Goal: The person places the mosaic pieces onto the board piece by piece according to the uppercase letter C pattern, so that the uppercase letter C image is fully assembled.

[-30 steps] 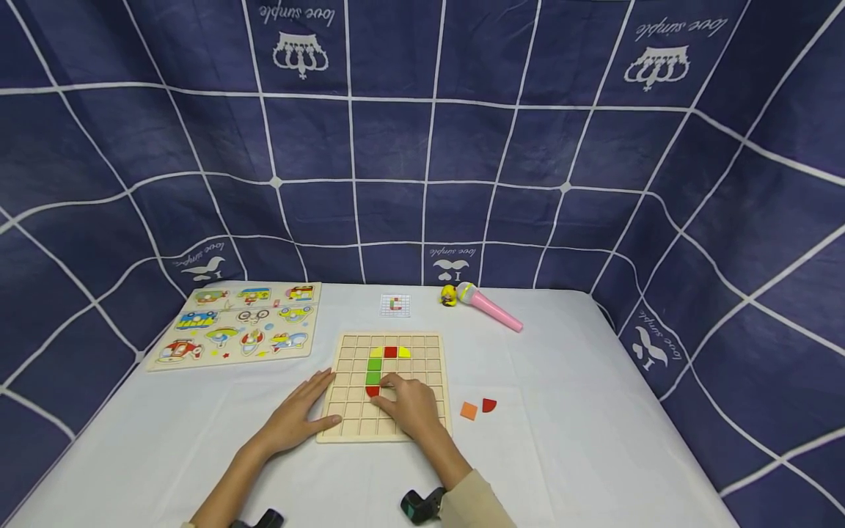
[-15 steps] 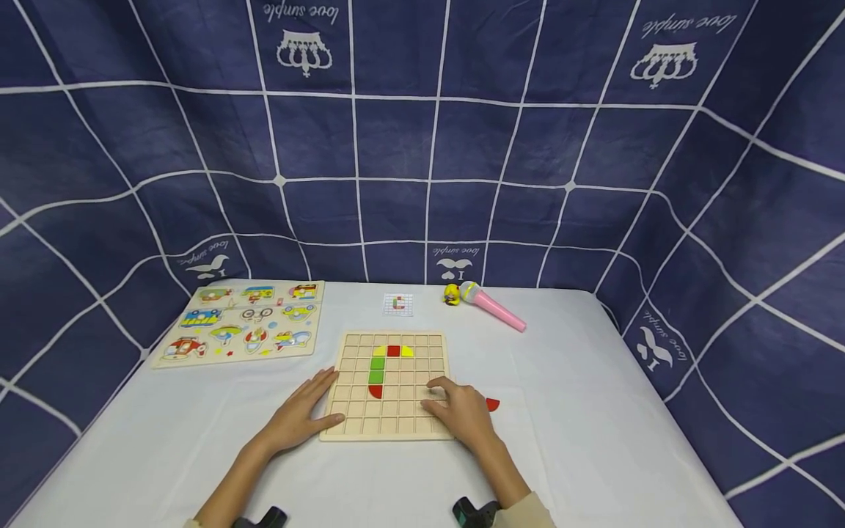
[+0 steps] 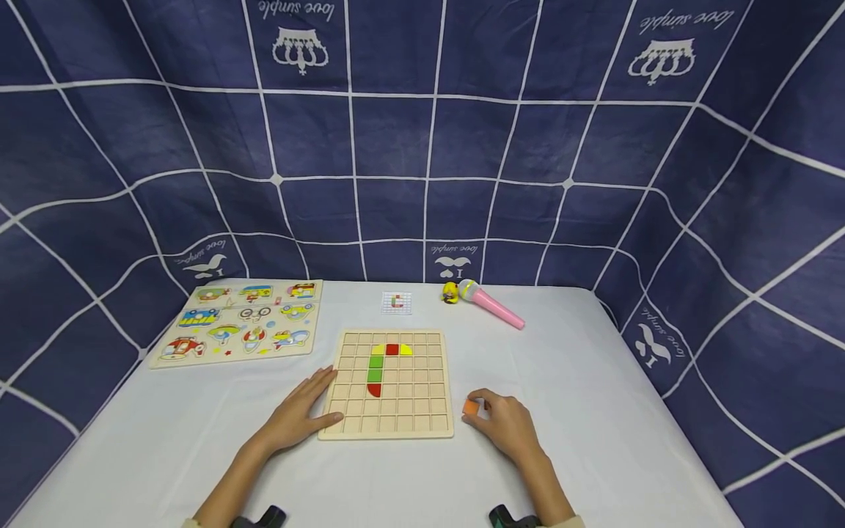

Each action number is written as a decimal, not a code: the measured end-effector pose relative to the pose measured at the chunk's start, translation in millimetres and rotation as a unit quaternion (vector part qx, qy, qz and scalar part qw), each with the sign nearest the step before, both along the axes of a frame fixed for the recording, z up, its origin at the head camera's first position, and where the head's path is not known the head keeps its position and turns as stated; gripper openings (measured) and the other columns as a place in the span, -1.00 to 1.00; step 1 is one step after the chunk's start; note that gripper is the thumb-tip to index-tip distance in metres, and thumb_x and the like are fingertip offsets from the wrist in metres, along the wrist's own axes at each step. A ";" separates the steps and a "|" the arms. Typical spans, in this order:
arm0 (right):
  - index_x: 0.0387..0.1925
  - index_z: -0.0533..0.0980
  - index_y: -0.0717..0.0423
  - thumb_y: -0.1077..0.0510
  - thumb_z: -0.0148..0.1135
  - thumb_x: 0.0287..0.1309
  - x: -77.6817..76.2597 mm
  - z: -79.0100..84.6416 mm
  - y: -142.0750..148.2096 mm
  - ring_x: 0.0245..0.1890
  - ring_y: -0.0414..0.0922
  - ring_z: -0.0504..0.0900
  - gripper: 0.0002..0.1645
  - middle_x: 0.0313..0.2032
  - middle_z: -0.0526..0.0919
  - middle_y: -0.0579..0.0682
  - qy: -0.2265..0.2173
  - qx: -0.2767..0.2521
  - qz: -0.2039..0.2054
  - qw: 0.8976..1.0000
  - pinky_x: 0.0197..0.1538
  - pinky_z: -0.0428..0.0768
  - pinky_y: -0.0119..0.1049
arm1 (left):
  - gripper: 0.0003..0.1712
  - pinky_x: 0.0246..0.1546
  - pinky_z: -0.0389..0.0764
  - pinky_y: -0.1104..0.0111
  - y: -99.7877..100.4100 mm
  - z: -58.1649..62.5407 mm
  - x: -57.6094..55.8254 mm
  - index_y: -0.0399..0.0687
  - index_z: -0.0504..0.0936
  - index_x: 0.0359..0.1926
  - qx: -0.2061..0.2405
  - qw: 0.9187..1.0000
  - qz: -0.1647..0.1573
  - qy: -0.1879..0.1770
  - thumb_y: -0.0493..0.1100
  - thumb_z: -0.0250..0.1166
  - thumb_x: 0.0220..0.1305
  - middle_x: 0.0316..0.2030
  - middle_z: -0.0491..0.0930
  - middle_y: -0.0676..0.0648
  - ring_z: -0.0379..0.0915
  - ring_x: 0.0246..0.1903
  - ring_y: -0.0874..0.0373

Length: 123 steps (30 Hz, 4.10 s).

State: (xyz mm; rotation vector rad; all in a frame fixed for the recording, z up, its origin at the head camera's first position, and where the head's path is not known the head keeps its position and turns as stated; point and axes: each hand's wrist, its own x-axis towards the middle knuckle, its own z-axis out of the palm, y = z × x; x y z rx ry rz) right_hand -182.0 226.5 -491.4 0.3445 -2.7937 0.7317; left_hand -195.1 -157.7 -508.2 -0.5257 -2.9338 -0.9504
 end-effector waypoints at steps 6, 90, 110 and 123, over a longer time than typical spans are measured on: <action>-0.36 0.64 -0.10 -0.06 0.46 -0.16 -1.0 -1.5 2.9 -0.65 -0.30 0.26 -0.73 -0.62 0.39 -0.28 -0.008 0.005 -0.014 1.000 -0.58 0.27 -0.43 | 0.03 0.35 -0.14 0.12 -0.4 -0.4 -0.9 -0.11 0.12 0.39 0.000 1.000 0.000 -0.006 0.29 0.28 0.03 0.39 0.03 -0.10 -0.19 0.38 0.00; -0.24 0.64 -0.09 0.01 0.48 -0.18 -12.2 -5.5 48.3 -0.75 -0.37 0.05 -0.65 -0.80 0.15 -0.27 -0.042 -0.069 0.029 0.996 -0.69 0.10 -0.50 | 0.04 0.34 -0.11 0.10 -0.4 -0.8 -1.6 -0.11 0.12 0.39 0.003 1.000 0.002 -0.005 0.32 0.26 0.02 0.39 0.03 -0.11 -0.18 0.38 -0.02; -0.29 0.63 -0.10 -0.06 0.42 -0.10 -24.9 0.1 30.9 -0.75 -0.38 0.04 -0.71 -0.79 0.14 -0.30 0.001 -0.065 0.050 0.997 -0.69 0.06 -0.48 | 0.02 0.34 -0.10 0.11 -1.2 -1.6 -1.6 -0.11 0.13 0.38 0.000 1.000 0.001 0.002 0.31 0.27 0.03 0.38 0.05 -0.12 -0.17 0.37 -0.03; -0.23 0.63 -0.09 -0.05 0.42 -0.11 -46.5 25.7 -39.0 -0.74 -0.38 0.03 -0.67 -0.78 0.12 -0.29 0.012 -0.087 0.093 0.992 -0.69 0.04 -0.47 | 0.02 0.34 -0.10 0.11 -0.5 -1.2 -0.9 -0.12 0.13 0.38 0.003 1.000 0.000 0.004 0.29 0.28 0.03 0.38 0.05 -0.11 -0.16 0.37 -0.03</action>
